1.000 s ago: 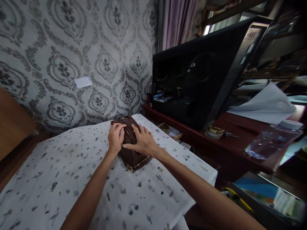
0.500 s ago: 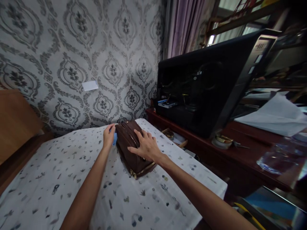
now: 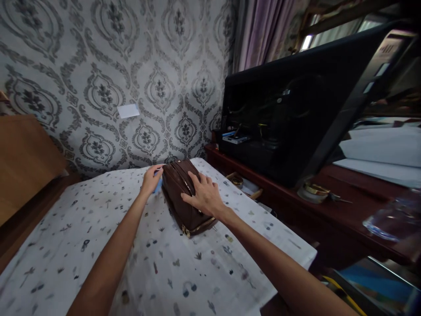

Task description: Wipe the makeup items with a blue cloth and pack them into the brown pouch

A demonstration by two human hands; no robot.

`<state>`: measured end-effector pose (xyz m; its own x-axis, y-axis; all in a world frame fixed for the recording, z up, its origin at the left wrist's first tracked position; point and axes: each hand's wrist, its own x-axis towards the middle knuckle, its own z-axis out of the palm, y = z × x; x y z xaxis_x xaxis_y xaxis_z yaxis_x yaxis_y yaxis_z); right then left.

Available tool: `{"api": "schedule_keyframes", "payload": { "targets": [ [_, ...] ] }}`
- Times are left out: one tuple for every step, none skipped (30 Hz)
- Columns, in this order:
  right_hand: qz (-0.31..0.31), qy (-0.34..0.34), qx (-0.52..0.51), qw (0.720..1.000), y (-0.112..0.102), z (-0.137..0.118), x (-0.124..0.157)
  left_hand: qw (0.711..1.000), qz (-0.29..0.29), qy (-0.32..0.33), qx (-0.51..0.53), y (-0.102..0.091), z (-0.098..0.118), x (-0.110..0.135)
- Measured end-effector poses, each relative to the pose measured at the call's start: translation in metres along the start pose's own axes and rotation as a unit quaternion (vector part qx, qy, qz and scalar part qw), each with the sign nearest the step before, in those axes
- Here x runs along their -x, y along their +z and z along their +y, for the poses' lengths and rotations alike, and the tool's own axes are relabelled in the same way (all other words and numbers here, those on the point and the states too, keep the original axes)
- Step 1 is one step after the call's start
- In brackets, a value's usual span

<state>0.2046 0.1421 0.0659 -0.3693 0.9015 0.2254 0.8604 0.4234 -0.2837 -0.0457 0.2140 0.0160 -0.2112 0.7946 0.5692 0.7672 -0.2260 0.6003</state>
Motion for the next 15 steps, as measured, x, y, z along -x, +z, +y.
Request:
{"api": "schedule_keyframes", "payload": {
  "targets": [
    [0.0, 0.001, -0.002, 1.0, 0.0, 0.0, 0.0, 1.0, -0.006, -0.009, -0.018, -0.008, -0.004, 0.002],
    [0.0, 0.001, -0.003, 1.0, 0.0, 0.0, 0.0, 0.999, -0.013, -0.02, -0.037, -0.017, -0.01, 0.005],
    [0.0, 0.0, -0.004, 1.0, 0.0, 0.0, 0.0, 0.998, -0.022, -0.032, -0.056, -0.027, -0.016, 0.009],
    [0.0, -0.001, -0.004, 1.0, 0.0, 0.001, 0.0, 0.996, -0.034, -0.044, -0.075, -0.036, -0.022, 0.015],
    [0.0, -0.003, -0.003, 1.0, 0.001, 0.001, 0.0, 0.993, -0.051, -0.056, -0.091, -0.044, -0.029, 0.022],
    [0.0, -0.004, -0.003, 1.0, 0.001, 0.001, 0.0, 0.99, -0.072, -0.069, -0.104, -0.051, -0.035, 0.029],
    [0.0, -0.004, -0.004, 1.0, 0.002, 0.002, -0.001, 0.986, -0.094, -0.083, -0.114, -0.057, -0.041, 0.035],
    [0.0, -0.004, -0.005, 1.0, 0.003, 0.002, -0.001, 0.981, -0.116, -0.096, -0.12, -0.061, -0.045, 0.041],
    [0.0, -0.004, -0.005, 1.0, 0.003, 0.002, -0.002, 0.977, -0.135, -0.108, -0.122, -0.064, -0.049, 0.045],
    [0.0, -0.003, -0.005, 1.0, 0.004, 0.002, -0.002, 0.974, -0.149, -0.119, -0.12, -0.065, -0.051, 0.047],
    [0.001, -0.002, -0.005, 1.0, 0.004, 0.003, -0.002, 0.972, -0.158, -0.127, -0.116, -0.063, -0.051, 0.047],
    [0.0, -0.002, -0.004, 1.0, 0.004, 0.003, -0.002, 0.972, -0.162, -0.133, -0.108, -0.059, -0.051, 0.043],
    [0.0, -0.003, -0.002, 1.0, 0.005, 0.003, -0.003, 0.972, -0.163, -0.138, -0.096, -0.054, -0.048, 0.038],
    [0.0, -0.005, 0.0, 1.0, 0.005, 0.003, -0.002, 0.973, -0.163, -0.144, -0.081, -0.046, -0.045, 0.03],
    [0.0, -0.006, 0.001, 1.0, 0.005, 0.003, -0.002, 0.973, -0.163, -0.152, -0.063, -0.037, -0.041, 0.02]
  ]
}}
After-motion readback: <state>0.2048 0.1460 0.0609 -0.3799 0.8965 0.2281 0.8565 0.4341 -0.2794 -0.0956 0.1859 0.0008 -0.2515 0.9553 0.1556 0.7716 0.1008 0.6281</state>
